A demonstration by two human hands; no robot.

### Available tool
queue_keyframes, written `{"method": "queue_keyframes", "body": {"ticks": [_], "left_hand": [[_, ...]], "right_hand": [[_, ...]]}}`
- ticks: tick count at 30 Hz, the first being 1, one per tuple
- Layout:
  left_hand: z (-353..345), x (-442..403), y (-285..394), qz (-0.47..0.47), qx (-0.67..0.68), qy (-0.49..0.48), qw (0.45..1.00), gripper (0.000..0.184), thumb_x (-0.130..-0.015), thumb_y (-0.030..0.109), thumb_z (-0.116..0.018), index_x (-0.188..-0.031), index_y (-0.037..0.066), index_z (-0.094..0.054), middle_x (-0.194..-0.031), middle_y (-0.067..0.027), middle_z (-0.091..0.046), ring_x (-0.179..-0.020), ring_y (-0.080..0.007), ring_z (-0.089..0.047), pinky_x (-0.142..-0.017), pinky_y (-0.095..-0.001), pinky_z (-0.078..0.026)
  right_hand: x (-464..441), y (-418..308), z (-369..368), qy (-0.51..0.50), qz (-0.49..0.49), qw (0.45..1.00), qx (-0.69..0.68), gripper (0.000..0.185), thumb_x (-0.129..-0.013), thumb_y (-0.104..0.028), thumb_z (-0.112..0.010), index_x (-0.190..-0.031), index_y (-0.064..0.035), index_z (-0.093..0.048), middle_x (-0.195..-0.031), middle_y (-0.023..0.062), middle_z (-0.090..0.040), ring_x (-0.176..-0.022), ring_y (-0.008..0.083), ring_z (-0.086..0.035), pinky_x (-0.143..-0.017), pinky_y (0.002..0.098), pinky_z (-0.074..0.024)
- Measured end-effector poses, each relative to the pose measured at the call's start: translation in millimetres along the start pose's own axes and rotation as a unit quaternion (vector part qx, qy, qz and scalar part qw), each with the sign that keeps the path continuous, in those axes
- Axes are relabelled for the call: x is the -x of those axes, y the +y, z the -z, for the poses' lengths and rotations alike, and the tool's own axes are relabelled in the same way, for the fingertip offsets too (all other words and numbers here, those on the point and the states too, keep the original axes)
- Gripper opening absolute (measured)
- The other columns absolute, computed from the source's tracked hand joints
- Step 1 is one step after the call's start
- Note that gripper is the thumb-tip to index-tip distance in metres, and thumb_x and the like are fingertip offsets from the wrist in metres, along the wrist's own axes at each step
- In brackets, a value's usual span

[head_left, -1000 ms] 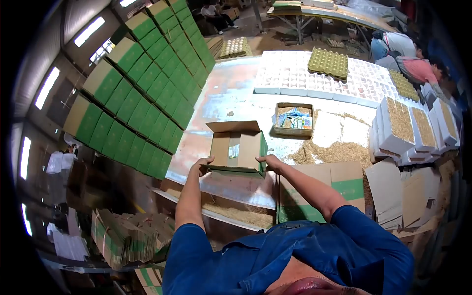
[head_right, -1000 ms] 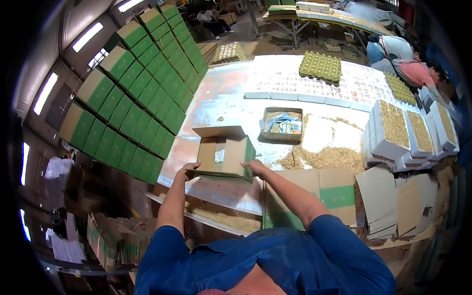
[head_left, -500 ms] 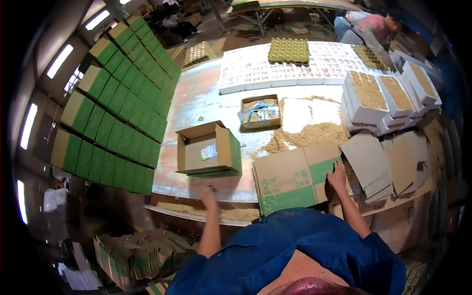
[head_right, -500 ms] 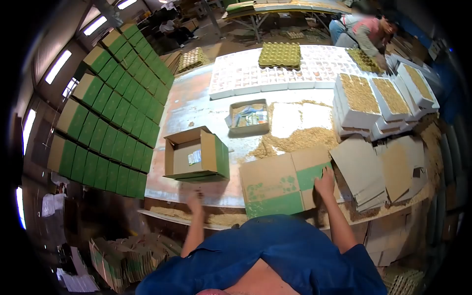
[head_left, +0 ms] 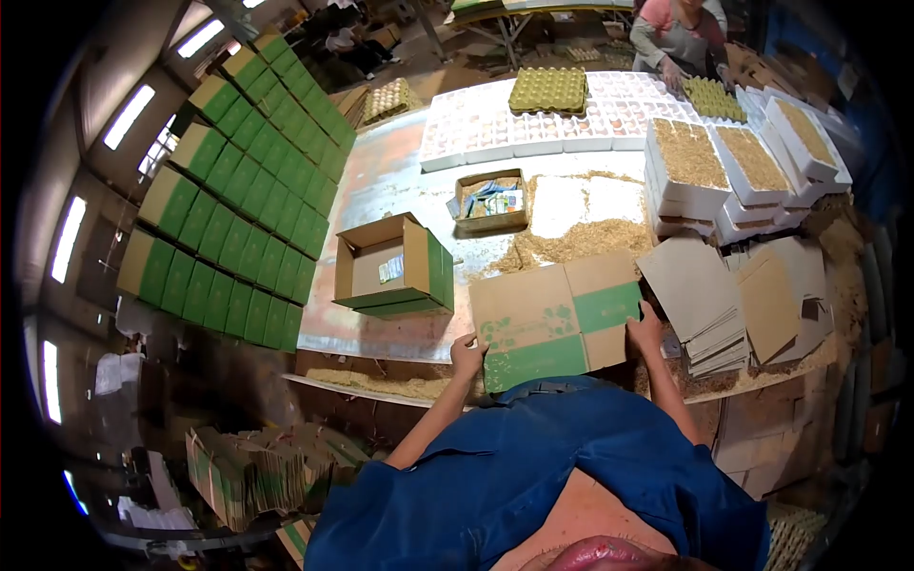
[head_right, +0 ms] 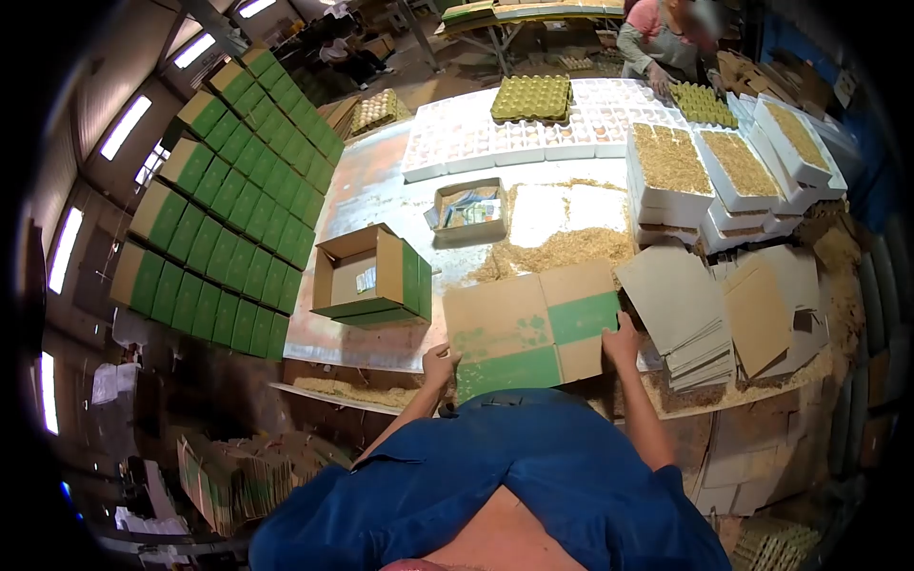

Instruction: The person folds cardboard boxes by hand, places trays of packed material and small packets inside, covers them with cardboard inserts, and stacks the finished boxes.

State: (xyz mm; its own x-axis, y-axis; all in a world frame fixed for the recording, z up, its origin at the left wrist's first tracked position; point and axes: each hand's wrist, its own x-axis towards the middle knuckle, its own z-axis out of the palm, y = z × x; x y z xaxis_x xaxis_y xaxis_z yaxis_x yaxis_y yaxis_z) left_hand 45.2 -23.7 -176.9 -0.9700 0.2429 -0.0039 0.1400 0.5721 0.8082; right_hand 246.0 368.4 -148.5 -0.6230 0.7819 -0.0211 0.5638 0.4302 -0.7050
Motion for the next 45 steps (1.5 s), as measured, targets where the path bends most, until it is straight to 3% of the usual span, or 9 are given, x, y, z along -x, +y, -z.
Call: {"method": "queue_keyframes", "body": {"ticks": [5, 8, 11, 22, 26, 30, 36, 41, 45], "left_hand": [[18, 17, 52, 0.048, 0.027, 0.013, 0.998, 0.039, -0.073, 0.006, -0.076, -0.111, 0.002, -0.071, -0.106, -0.0183, -0.07, -0.099, -0.0251, -0.066, -0.084, -0.0376, -0.052], [38, 14, 76, -0.05, 0.004, 0.086, 0.995, 0.038, -0.074, 0.001, -0.074, -0.112, 0.0, -0.07, -0.102, -0.0153, -0.07, -0.088, -0.0235, -0.067, -0.081, -0.034, -0.052], [59, 7, 103, 0.027, 0.347, 0.017, 0.937, 0.036, -0.075, -0.011, -0.069, -0.109, -0.003, -0.066, -0.096, -0.008, -0.069, -0.087, -0.0139, -0.064, -0.078, -0.0284, -0.051], [99, 0, 177, -0.003, 0.435, -0.069, 0.898, 0.02, -0.092, 0.017, -0.065, -0.098, -0.001, -0.069, -0.091, -0.0049, -0.068, -0.082, -0.012, -0.06, -0.079, -0.0249, -0.047], [115, 1, 192, 0.026, 0.367, -0.155, 0.917, 0.023, -0.092, 0.019, -0.064, -0.098, -0.003, -0.07, -0.093, -0.0078, -0.07, -0.086, -0.0144, -0.063, -0.083, -0.0264, -0.048], [146, -6, 214, 0.017, 0.228, -0.334, 0.914, 0.028, -0.091, 0.018, -0.064, -0.108, -0.003, -0.07, -0.097, -0.0069, -0.07, -0.091, -0.0125, -0.061, -0.086, -0.027, -0.046], [150, -14, 229, -0.046, 0.079, -0.353, 0.931, 0.03, -0.094, 0.023, -0.061, -0.11, -0.001, -0.07, -0.094, -0.0048, -0.072, -0.087, -0.0101, -0.061, -0.082, -0.027, -0.049], [149, 14, 279, -0.124, -0.118, -0.326, 0.93, 0.03, -0.093, 0.026, -0.063, -0.115, 0.006, -0.068, -0.101, -0.0203, -0.071, -0.08, -0.0289, -0.068, -0.077, -0.033, -0.053], [155, -4, 284, -0.085, -0.162, -0.258, 0.949, 0.039, -0.092, 0.02, -0.061, -0.127, 0.003, -0.06, -0.11, -0.0189, -0.069, -0.093, -0.0262, -0.069, -0.084, -0.0336, -0.052]], "right_hand": [[7, -11, -1, 0.032, 0.021, 0.998, -0.048, 0.057, -0.077, -0.02, -0.066, -0.13, -0.0023, -0.055, -0.128, 0.0203, -0.059, -0.12, 0.0359, -0.055, -0.101, 0.0404, -0.0429], [-9, -17, 5, 0.114, 0.044, 0.988, -0.09, 0.059, -0.079, -0.018, -0.067, -0.133, 0.0004, -0.052, -0.126, 0.0204, -0.061, -0.118, 0.0324, -0.058, -0.099, 0.0382, -0.0444], [-22, -57, 50, 0.104, 0.023, 0.966, -0.237, 0.052, -0.086, -0.017, -0.065, -0.132, 0.0024, -0.052, -0.111, 0.0193, -0.067, -0.102, 0.0265, -0.064, -0.091, 0.035, -0.0479], [-18, -141, 115, 0.109, 0.081, 0.894, -0.427, 0.043, -0.092, -0.017, -0.065, -0.127, 0.0061, -0.056, -0.113, 0.0102, -0.064, -0.101, 0.0148, -0.057, -0.09, 0.029, -0.0452], [-19, -136, 90, 0.164, 0.091, 0.92, -0.343, 0.06, -0.088, -0.017, -0.071, -0.137, 0.0053, -0.045, -0.119, 0.0129, -0.061, -0.108, 0.0185, -0.056, -0.097, 0.0302, -0.0423], [-17, -143, 109, 0.035, 0.039, 0.884, -0.465, 0.066, -0.087, -0.012, -0.071, -0.142, 0.0042, -0.039, -0.126, 0.012, -0.057, -0.114, 0.0179, -0.053, -0.099, 0.0289, -0.0406], [-8, -140, 126, -0.026, 0.02, 0.863, -0.503, 0.068, -0.086, -0.004, -0.063, -0.145, 0.0076, -0.031, -0.135, 0.0129, -0.05, -0.118, 0.0197, -0.052, -0.102, 0.0296, -0.0401], [-3, -149, 124, 0.017, 0.001, 0.875, -0.483, 0.071, -0.078, 0.003, -0.051, -0.146, 0.0062, -0.031, -0.133, 0.0141, -0.051, -0.118, 0.0196, -0.051, -0.099, 0.0279, -0.0409], [2, -179, 145, -0.043, 0.03, 0.876, -0.479, 0.072, -0.073, 0.003, -0.05, -0.144, 0.0056, -0.037, -0.134, 0.0162, -0.052, -0.119, 0.0214, -0.052, -0.097, 0.0274, -0.0417]]}}
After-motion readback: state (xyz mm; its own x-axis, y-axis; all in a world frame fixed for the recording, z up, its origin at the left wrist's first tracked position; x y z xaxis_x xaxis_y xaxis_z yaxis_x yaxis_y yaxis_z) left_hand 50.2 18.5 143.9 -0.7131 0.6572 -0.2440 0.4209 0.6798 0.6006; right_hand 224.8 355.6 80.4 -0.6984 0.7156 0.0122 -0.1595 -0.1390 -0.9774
